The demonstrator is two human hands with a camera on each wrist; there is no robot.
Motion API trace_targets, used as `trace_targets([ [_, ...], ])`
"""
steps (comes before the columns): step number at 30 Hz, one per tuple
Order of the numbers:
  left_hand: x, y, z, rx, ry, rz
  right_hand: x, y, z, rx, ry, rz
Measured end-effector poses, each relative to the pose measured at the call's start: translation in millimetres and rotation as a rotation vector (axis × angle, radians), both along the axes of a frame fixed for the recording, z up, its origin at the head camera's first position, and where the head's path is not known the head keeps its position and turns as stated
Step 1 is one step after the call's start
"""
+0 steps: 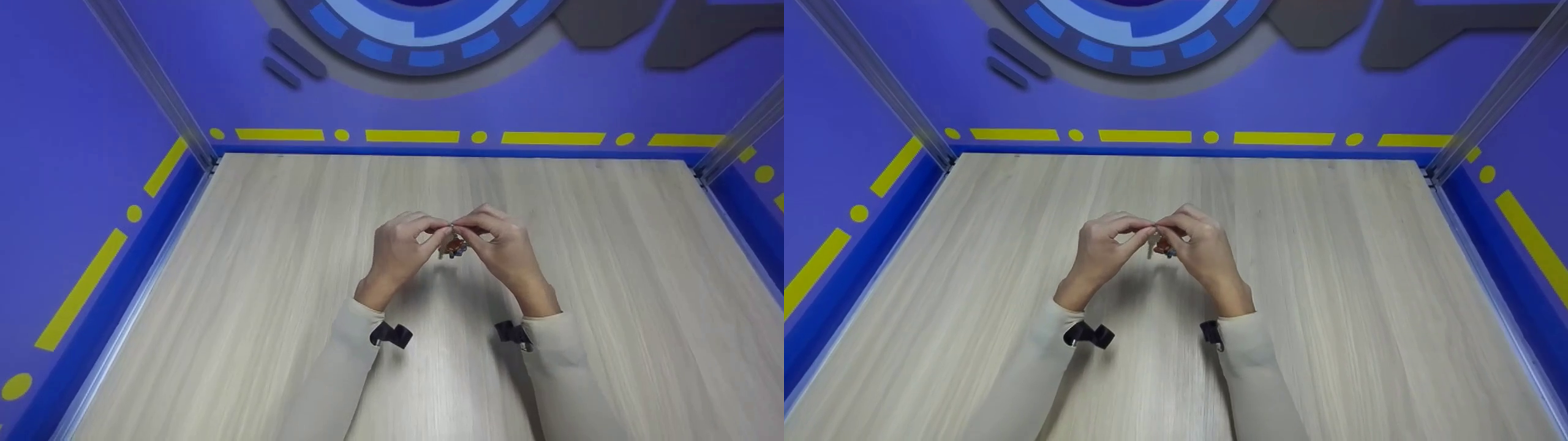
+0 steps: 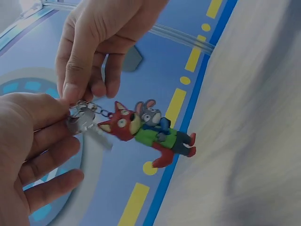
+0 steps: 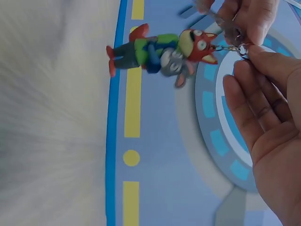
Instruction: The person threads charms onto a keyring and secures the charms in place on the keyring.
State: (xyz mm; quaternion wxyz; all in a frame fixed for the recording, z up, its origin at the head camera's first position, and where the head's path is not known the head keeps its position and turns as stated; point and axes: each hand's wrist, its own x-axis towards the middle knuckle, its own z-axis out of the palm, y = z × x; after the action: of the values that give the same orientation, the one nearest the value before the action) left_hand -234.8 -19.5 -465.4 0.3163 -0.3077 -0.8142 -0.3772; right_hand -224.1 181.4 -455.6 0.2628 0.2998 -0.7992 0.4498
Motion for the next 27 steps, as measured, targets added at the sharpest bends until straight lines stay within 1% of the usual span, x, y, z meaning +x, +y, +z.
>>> trace_targets([
  [2, 0.5, -0.7, 0.8, -0.054, 0.026, 0.028, 0.4, -1, 0.3, 0.028, 0.017, -0.005],
  [4, 1.1, -1.2, 1.6, -0.087, 0.033, 0.039, 0.4, -1, -0.4, 0.035, 0.024, -0.011],
  [8, 2.5, -1.6, 2.9, -0.093, 0.027, 0.047, -0.9, -2, -4.4, -0.015, 0.001, -0.006],
  [13, 3.0, -1.7, 3.6, -0.044, 0.032, 0.052, -1.2, -4, -7.8, -0.128, -0.073, 0.017],
  [17, 2.4, -1.5, 4.9, 0.016, 0.043, 0.039, -0.8, -5, -9.6, -0.221, -0.135, 0.044],
  [22, 2.2, -1.3, 5.8, 0.105, 0.031, 0.005, -0.3, -7, -10.8, -0.329, -0.183, 0.086],
  [27, 1.9, -1.7, 4.3, 0.200, -0.007, -0.054, -1.2, -9, -11.1, -0.390, -0.222, 0.114],
])
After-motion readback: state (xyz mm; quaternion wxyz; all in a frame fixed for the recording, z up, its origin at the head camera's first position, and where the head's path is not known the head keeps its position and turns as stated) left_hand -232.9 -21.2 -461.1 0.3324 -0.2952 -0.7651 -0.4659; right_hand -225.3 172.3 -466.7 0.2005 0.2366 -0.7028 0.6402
